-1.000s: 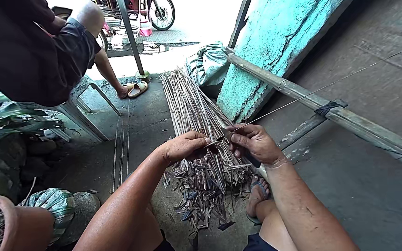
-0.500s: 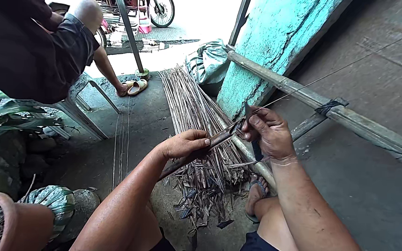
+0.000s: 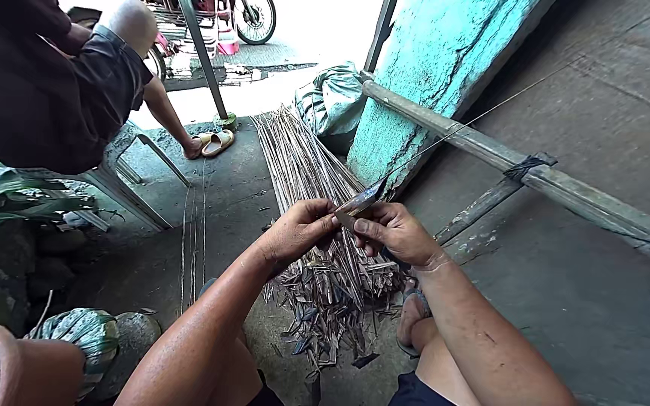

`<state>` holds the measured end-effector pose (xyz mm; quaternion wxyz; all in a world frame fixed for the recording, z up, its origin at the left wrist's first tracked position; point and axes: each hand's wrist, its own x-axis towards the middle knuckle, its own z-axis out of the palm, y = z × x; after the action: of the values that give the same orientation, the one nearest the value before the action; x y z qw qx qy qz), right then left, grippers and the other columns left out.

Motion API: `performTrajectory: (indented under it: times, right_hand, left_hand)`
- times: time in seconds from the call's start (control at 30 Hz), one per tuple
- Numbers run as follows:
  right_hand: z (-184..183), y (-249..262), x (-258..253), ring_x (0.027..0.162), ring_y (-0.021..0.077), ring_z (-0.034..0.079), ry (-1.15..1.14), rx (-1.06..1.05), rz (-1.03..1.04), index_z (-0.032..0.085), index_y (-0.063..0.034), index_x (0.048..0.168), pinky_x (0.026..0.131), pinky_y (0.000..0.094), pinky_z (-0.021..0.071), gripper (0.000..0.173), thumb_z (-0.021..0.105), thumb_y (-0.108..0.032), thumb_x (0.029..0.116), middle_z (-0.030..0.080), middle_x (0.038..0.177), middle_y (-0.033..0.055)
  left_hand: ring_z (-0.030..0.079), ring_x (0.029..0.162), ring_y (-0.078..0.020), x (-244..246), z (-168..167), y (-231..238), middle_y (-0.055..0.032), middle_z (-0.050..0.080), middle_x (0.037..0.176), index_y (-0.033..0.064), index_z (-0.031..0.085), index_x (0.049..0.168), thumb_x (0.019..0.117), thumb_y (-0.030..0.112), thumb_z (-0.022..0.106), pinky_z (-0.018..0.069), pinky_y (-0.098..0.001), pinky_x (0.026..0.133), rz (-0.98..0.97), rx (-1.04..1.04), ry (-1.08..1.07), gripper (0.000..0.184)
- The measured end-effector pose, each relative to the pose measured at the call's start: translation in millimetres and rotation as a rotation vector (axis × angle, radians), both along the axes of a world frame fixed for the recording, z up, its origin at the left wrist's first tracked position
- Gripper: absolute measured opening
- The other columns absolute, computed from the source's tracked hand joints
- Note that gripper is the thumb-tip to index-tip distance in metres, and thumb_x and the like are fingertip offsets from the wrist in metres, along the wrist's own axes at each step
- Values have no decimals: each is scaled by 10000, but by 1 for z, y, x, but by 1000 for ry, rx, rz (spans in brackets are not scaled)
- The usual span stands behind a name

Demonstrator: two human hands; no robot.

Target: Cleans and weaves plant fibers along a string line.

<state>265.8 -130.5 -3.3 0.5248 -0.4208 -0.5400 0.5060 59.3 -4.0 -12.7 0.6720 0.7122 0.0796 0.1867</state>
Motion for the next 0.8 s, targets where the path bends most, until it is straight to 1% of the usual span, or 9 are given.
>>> performTrajectory:
  times: [0.13, 0.2, 0.3, 0.37, 0.47, 0.57, 0.63, 0.7, 0.8]
  right_hand:
    - [-4, 3, 14, 630, 95, 685, -51, 63, -6, 707, 5, 1080, 559, 233, 592, 138, 643, -97, 1012, 737, 819, 55]
    - [-5, 3, 19, 622, 91, 684, -67, 73, -33, 710, -6, 1047, 561, 231, 593, 113, 647, -89, 1005, 738, 810, 49]
    - [-6, 2, 24, 632, 95, 690, -73, 92, -38, 717, -23, 1033, 573, 240, 602, 102, 658, -98, 999, 740, 812, 42]
    - [-7, 3, 22, 644, 87, 690, -63, 96, 5, 716, -34, 1052, 581, 236, 599, 113, 654, -117, 1007, 742, 827, 28]
    - [-6, 6, 13, 634, 86, 688, -18, 74, 40, 716, -24, 1066, 568, 234, 594, 124, 649, -111, 1009, 742, 816, 29]
    - [-5, 7, 21, 613, 82, 680, -47, 96, 3, 721, -29, 1042, 552, 228, 591, 115, 654, -113, 1004, 736, 796, 33]
    - [-4, 6, 29, 600, 87, 668, -96, 126, -39, 717, -42, 1016, 552, 234, 584, 124, 664, -153, 1007, 728, 782, 40]
    - [-2, 5, 33, 599, 95, 667, -129, 141, -65, 710, -41, 997, 557, 242, 584, 131, 663, -163, 1010, 728, 777, 44]
    - [-4, 3, 23, 622, 87, 677, -106, 134, -38, 702, -47, 1039, 567, 239, 593, 105, 661, -139, 1007, 729, 803, 23]
  left_hand:
    - [629, 603, -85, -4, 5, -1, -61, 702, 805, 11, 630, 1007, 1075, 150, 494, 543, -222, 577, -9, -36, -14, 206]
    - [631, 602, -87, -5, 7, -1, -64, 700, 805, 13, 629, 1008, 1073, 153, 496, 543, -218, 572, -7, -45, -12, 204]
    - [632, 595, -90, -5, 9, 0, -66, 700, 803, 14, 628, 1008, 1071, 157, 499, 546, -222, 567, -7, -49, 4, 202]
    - [640, 602, -92, -5, 8, 1, -61, 705, 806, 13, 638, 1013, 1072, 159, 499, 555, -227, 576, -10, -43, 13, 210]
    - [648, 612, -101, -1, 4, -1, -59, 701, 806, 19, 636, 995, 1072, 153, 492, 565, -241, 585, -28, -54, 7, 211]
    - [629, 604, -95, -2, 3, 1, -56, 686, 801, 23, 623, 999, 1077, 167, 489, 549, -231, 576, -34, -75, -9, 212]
    - [622, 594, -88, -4, 6, 3, -58, 687, 793, 23, 620, 992, 1075, 161, 490, 539, -225, 570, -34, -75, -14, 206]
    - [622, 589, -84, -5, 7, 3, -58, 695, 790, 24, 625, 984, 1073, 167, 497, 536, -223, 563, -29, -56, -3, 211]
    - [636, 596, -87, -3, 6, 2, -54, 700, 791, 20, 644, 987, 1068, 164, 512, 550, -228, 567, -32, -27, 29, 212]
